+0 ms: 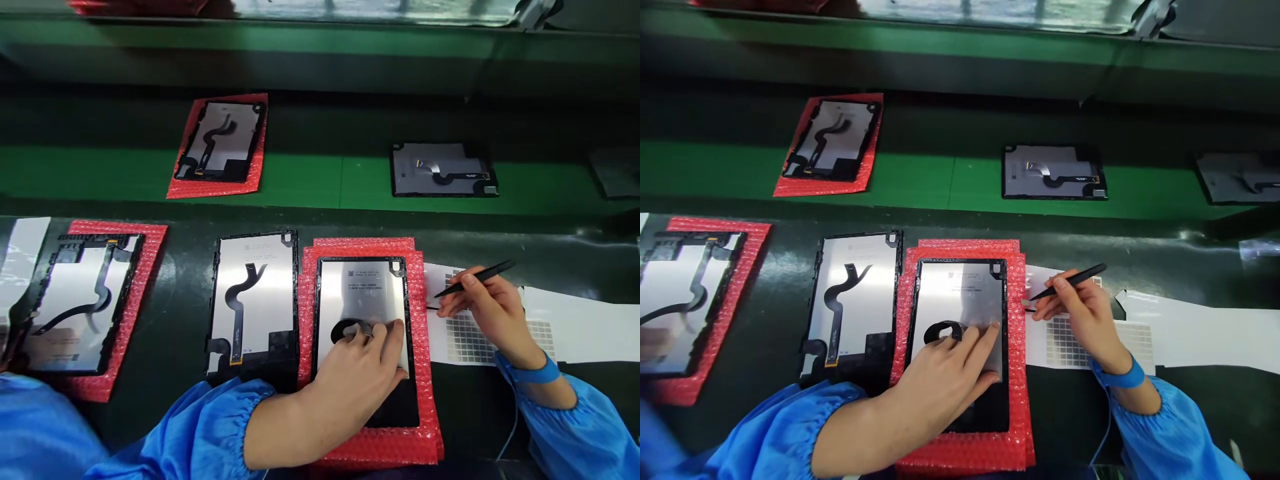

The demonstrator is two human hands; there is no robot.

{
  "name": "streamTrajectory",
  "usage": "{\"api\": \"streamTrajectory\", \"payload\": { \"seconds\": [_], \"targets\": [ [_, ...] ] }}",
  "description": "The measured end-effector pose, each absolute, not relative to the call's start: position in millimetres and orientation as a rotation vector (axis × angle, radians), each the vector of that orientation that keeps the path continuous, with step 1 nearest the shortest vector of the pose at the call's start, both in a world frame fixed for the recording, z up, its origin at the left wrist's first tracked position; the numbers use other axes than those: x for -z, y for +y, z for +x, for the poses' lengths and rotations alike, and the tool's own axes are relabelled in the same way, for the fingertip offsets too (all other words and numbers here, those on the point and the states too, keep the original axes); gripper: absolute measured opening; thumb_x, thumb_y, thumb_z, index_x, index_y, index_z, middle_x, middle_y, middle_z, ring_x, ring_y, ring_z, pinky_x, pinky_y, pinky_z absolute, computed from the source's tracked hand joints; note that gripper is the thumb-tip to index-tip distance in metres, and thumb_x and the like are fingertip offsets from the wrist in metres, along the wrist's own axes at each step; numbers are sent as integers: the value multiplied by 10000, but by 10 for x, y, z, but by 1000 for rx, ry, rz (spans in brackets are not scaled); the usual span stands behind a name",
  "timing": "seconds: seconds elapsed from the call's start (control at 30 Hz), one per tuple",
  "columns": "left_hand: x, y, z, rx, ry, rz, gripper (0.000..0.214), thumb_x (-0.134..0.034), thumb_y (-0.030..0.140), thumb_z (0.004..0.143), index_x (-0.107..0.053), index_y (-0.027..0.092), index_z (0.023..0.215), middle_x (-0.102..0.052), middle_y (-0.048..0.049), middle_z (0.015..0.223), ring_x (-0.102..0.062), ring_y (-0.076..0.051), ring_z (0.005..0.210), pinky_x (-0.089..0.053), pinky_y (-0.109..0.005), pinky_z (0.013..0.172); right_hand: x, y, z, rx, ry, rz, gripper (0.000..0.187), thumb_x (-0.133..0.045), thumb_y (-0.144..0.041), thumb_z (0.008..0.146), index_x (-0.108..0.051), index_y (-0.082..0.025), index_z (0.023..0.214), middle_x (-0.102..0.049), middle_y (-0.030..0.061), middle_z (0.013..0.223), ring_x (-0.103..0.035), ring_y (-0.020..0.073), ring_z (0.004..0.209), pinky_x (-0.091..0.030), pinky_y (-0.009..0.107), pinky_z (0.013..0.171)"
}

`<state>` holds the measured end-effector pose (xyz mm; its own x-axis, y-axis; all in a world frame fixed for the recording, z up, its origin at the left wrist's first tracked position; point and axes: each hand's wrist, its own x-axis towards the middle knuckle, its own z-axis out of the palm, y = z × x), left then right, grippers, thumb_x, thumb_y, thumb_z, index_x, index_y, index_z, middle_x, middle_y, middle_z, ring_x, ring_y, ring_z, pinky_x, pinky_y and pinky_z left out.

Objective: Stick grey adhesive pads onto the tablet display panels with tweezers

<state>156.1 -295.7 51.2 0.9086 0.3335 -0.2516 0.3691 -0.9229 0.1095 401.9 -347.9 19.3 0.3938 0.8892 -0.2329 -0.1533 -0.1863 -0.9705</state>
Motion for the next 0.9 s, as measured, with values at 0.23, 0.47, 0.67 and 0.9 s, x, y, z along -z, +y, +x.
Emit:
{"api": "streamTrajectory", "payload": {
  "seconds": [0.23,0.47,0.67,0.9],
  "targets": [
    [-608,-2878,1609,469,497,2805,632,-651,434,1028,-475,150,1565,-692,-148,1217,-758,-269,878,-666,-389,745,-141,-3450,3701,-1271,-719,-1362,379,-779,-575,936,-700,-205,909,-786,48,687,-774,204,548,-671,279,535],
    [-626,-2833,1620,505,460,2761,632,-632,425,1036,-453,150,1575,-666,-172,1292,-764,-292,916,-674,-412,717,-120,-3458,3714,-1274,-739,-1372,342,-742,-549,975,-706,-215,912,-781,39,689,-767,183,556,-677,269,569],
    [-612,-2837,1616,509,475,2769,649,-659,434,1018,-462,163,1574,-669,-182,1301,-771,-291,849,-672,-402,659,-88,-3470,3720,-1323,-710,-1330,317,-742,-519,985,-702,-209,932,-787,44,727,-775,190,576,-685,287,570],
    [-604,-2820,1608,443,468,2800,662,-697,439,992,-485,158,1554,-685,-163,1249,-763,-282,820,-668,-387,626,-68,-3481,3736,-1352,-692,-1321,322,-739,-520,986,-693,-204,944,-788,49,738,-777,201,582,-697,316,582]
  ]
}}
